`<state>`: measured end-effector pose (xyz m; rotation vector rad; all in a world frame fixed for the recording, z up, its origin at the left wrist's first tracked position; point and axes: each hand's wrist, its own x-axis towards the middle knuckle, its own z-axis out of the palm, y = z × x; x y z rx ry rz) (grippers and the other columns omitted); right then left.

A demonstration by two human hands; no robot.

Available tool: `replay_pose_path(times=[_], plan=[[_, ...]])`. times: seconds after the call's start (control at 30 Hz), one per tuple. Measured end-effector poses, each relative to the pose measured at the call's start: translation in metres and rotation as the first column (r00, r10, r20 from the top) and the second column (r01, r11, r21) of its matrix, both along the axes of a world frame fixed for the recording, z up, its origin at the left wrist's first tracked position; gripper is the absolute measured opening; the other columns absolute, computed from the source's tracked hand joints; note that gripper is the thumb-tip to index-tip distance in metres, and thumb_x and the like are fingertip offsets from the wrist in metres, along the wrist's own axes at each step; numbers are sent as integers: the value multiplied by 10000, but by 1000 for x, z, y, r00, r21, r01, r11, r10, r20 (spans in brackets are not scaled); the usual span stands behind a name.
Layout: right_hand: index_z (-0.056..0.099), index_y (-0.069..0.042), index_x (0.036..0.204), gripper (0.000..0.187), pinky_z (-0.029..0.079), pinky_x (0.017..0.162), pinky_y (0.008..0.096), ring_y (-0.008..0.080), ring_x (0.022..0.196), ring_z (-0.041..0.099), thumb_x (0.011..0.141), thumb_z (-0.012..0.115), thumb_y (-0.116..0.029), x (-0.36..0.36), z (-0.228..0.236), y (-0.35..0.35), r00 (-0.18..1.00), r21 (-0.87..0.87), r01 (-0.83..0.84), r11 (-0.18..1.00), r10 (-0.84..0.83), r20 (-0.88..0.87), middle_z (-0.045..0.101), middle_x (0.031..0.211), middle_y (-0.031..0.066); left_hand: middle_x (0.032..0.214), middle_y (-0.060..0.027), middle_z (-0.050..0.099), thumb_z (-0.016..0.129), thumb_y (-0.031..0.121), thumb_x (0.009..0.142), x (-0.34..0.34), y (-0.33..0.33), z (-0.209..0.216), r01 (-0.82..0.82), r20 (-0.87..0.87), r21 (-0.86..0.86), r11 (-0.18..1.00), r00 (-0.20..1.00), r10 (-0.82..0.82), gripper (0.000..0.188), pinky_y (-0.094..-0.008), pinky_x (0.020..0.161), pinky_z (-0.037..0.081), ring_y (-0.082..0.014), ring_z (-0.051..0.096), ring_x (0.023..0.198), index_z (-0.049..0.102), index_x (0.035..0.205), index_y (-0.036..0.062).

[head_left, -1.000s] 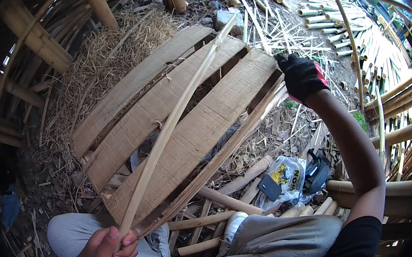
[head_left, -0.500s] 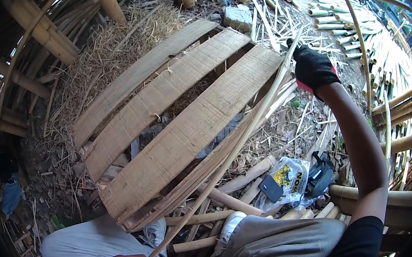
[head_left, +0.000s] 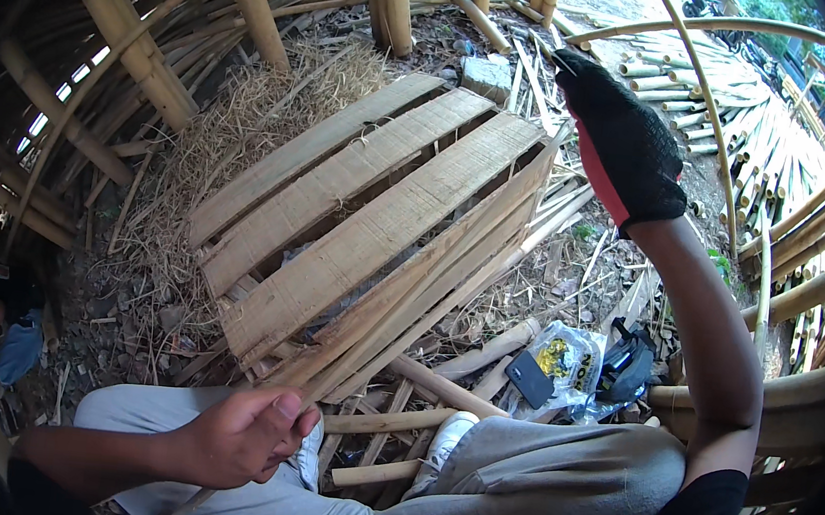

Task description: Shaving a thin strip of wood using a small knife.

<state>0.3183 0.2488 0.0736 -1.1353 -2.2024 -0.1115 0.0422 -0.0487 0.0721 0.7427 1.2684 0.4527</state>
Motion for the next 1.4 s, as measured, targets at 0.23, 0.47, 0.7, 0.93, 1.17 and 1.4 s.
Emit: replay_pose_path(times=[0.23, 0.47, 0.7, 0.93, 1.17, 1.4], plan=[[646, -157, 1073, 302, 516, 762, 420, 327, 867, 654, 907, 531, -381, -57, 12, -81, 985, -220, -163, 962, 146, -91, 675, 951, 126, 622, 24, 311, 249, 531, 1004, 2, 32, 15, 8, 94, -29, 1000, 996, -6, 477, -224, 420, 278, -67, 278, 474, 417, 944, 89], [661, -130, 966, 185, 509, 580, 412, 305, 667, 647, 853, 631, -275, -63, 14, -111, 957, 221, -226, 949, 258, -131, 634, 736, 91, 614, 37, 279, 229, 552, 999, 15, 25, 26, 89, 405, -92, 992, 913, -44, 499, -202, 386, 279, -53, 263, 445, 439, 991, 100], [630, -138, 911, 193, 434, 405, 365, 228, 465, 566, 787, 699, -269, -76, -1, -106, 914, 512, -395, 763, 385, 130, 537, 585, 33, 613, 41, 290, 235, 551, 999, -6, 14, 9, 31, 369, -96, 995, 929, 7, 491, -201, 382, 286, -50, 261, 426, 433, 975, 101], [628, -157, 923, 293, 429, 425, 364, 216, 486, 563, 710, 736, -328, -70, -38, -88, 860, 402, -510, 760, 451, 239, 537, 590, 20, 661, 14, 361, 228, 533, 1005, -17, 28, -25, 185, 257, -64, 981, 953, -163, 493, -261, 482, 413, -99, 398, 518, 435, 968, 87], [615, -163, 893, 219, 439, 456, 405, 244, 500, 578, 765, 697, -321, -80, -61, -80, 814, 153, -559, 815, 505, 286, 546, 585, 30, 751, -17, 448, 238, 535, 999, -37, 6, -51, 159, 506, -252, 955, 863, -10, 462, -263, 465, 447, -121, 474, 506, 394, 893, 114], [659, -76, 929, 323, 510, 677, 393, 324, 752, 660, 876, 619, -392, -85, -65, -70, 992, -496, -127, 859, 122, -43, 663, 783, 156, 785, -30, 421, 205, 509, 1004, -55, 7, -67, 158, 499, -219, 963, 866, -28, 458, -198, 378, 346, -84, 420, 476, 393, 928, 99]])
